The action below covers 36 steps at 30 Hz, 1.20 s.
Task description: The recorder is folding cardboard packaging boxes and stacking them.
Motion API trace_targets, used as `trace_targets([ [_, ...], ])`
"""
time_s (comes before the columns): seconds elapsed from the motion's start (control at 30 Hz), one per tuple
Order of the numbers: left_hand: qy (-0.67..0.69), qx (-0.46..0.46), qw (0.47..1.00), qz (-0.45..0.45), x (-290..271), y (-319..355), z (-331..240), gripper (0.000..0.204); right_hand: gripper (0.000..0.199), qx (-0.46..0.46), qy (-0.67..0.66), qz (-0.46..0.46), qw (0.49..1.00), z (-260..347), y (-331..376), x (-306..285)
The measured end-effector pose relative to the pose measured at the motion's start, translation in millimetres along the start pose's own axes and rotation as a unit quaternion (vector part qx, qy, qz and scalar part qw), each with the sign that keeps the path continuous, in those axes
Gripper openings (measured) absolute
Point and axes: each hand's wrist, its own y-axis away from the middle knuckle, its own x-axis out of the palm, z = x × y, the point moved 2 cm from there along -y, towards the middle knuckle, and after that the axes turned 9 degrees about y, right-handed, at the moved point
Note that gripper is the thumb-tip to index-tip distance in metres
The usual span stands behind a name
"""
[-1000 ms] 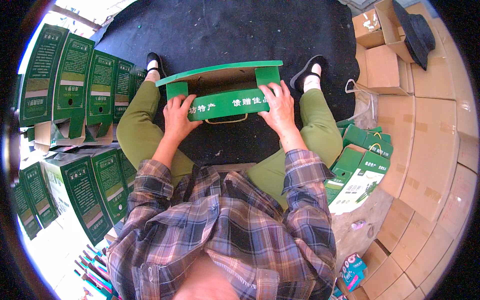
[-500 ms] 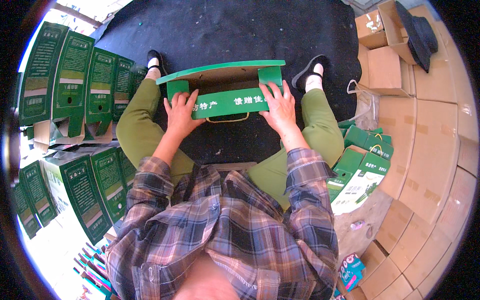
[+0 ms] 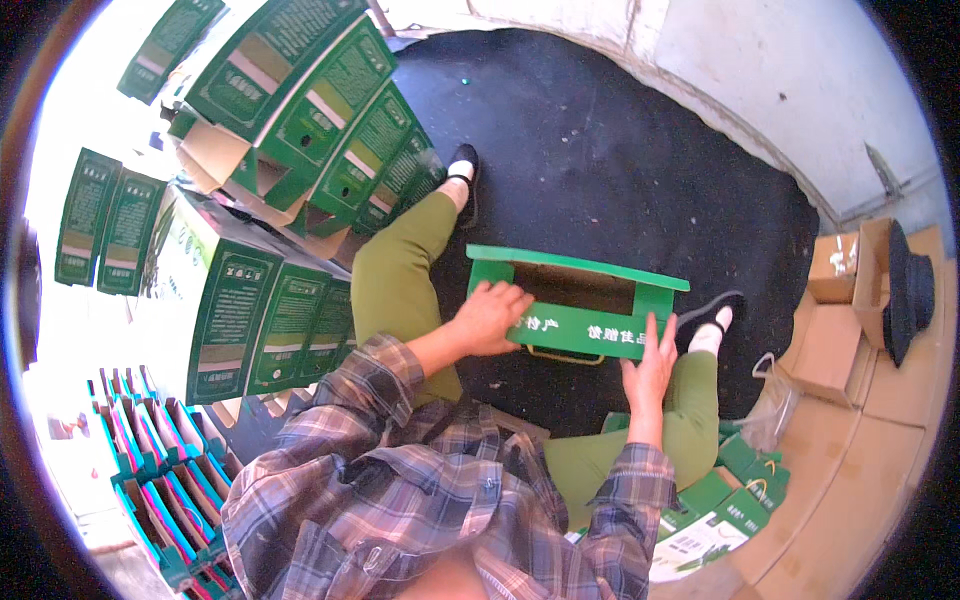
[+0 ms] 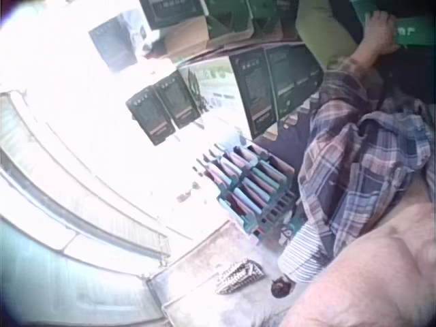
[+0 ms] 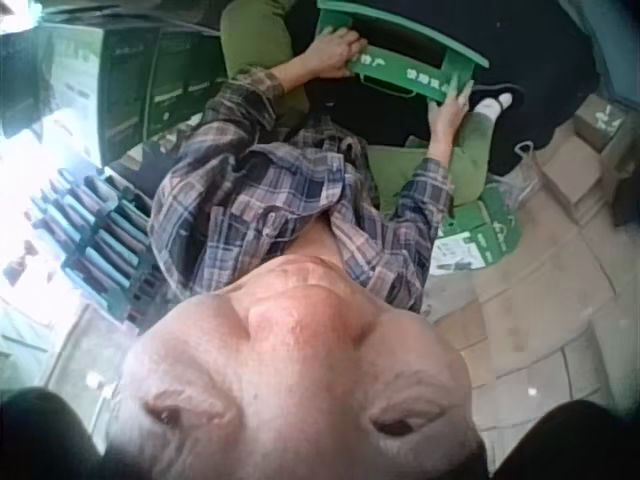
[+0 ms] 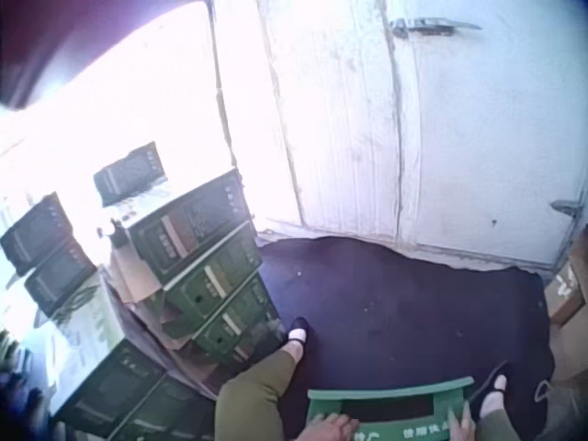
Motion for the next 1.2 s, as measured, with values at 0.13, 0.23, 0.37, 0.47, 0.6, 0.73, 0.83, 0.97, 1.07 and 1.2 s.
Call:
trace_targets([
  [0.13,0.077,-0.036,0.996,-0.035,-6,-8,-10,0.071,0.086,0.052,-0.099,-0.093,0.989,-35,1,15],
  [0.23,0.136,-0.100,0.985,-0.042,-6,-3,2,0.073,0.082,0.080,-0.210,-0.147,0.963,-40,-4,17],
  [0.37,0.252,-0.151,0.952,-0.086,-11,12,8,0.078,0.070,0.182,-0.311,-0.115,0.925,-53,-4,18],
  [0.47,0.304,-0.136,0.934,-0.128,-47,16,-13,0.078,0.064,0.161,-0.283,-0.139,0.935,-79,0,26],
  [0.6,0.249,-0.106,0.935,-0.231,-111,39,-33,0.079,0.056,0.237,-0.401,-0.094,0.880,-53,-3,7],
  [0.73,0.263,-0.109,0.910,-0.301,-188,74,-55,0.078,0.049,0.255,-0.424,-0.073,0.866,-60,-1,7],
  [0.83,0.425,-0.153,0.799,-0.397,-238,116,-77,0.071,0.049,0.245,-0.419,-0.034,0.874,-57,1,5],
  [0.97,0.443,-0.172,0.663,-0.579,-273,206,-67,0.055,0.046,0.242,-0.413,0.004,0.878,-53,0,9],
  [1.07,0.483,-0.032,0.578,-0.657,-321,250,-75,0.050,0.042,0.225,-0.390,0.008,0.893,-50,0,11],
  [1.2,0.407,-0.072,0.542,-0.732,-363,304,-79,0.052,0.041,0.203,-0.365,0.039,0.908,-47,0,13],
])
